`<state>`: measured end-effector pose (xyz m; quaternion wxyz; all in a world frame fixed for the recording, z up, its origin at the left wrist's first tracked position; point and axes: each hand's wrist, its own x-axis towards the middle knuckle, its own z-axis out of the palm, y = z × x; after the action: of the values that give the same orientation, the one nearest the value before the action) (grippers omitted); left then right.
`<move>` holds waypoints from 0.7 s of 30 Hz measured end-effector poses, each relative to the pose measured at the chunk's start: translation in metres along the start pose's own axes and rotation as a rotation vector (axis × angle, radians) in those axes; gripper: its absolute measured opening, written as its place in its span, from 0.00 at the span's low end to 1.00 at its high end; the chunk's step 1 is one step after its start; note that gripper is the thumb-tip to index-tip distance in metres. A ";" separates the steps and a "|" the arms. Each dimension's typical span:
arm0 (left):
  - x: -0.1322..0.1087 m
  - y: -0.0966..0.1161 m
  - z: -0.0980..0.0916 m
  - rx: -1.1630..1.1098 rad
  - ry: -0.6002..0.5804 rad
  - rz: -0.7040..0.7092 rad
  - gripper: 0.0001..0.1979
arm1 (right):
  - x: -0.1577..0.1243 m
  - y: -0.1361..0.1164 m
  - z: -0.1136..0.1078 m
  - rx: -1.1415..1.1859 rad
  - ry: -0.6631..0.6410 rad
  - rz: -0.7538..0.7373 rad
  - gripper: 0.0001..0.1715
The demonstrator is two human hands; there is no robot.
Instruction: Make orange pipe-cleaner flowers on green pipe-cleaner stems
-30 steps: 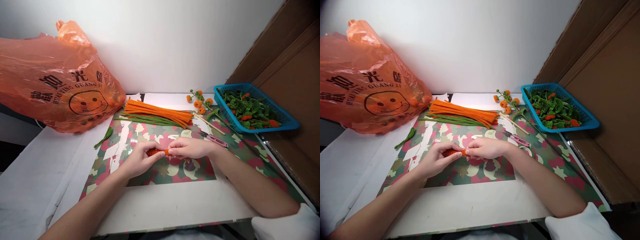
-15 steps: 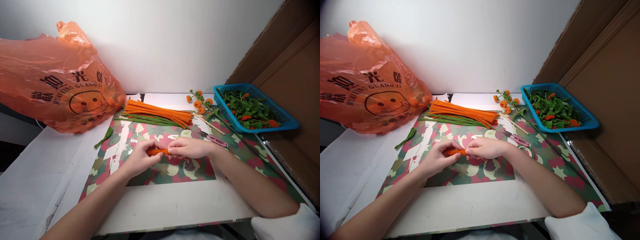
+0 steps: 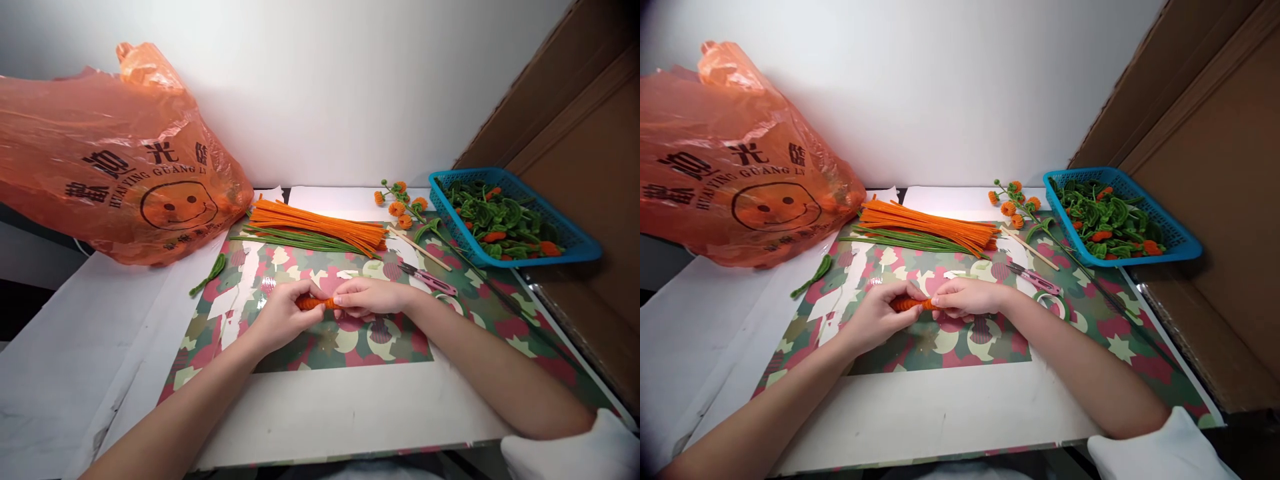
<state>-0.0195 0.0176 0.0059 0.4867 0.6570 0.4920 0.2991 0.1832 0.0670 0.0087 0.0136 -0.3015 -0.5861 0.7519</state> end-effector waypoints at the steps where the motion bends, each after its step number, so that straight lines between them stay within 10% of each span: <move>1: -0.001 0.001 0.000 0.002 -0.004 0.014 0.03 | 0.000 0.001 -0.001 0.012 -0.010 -0.001 0.16; 21: -0.001 0.004 -0.006 0.131 -0.070 0.149 0.07 | 0.000 0.006 -0.007 0.063 -0.076 -0.035 0.17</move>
<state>-0.0236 0.0181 0.0116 0.4359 0.7323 0.4430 0.2783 0.1888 0.0717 0.0027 0.0142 -0.2618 -0.5674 0.7806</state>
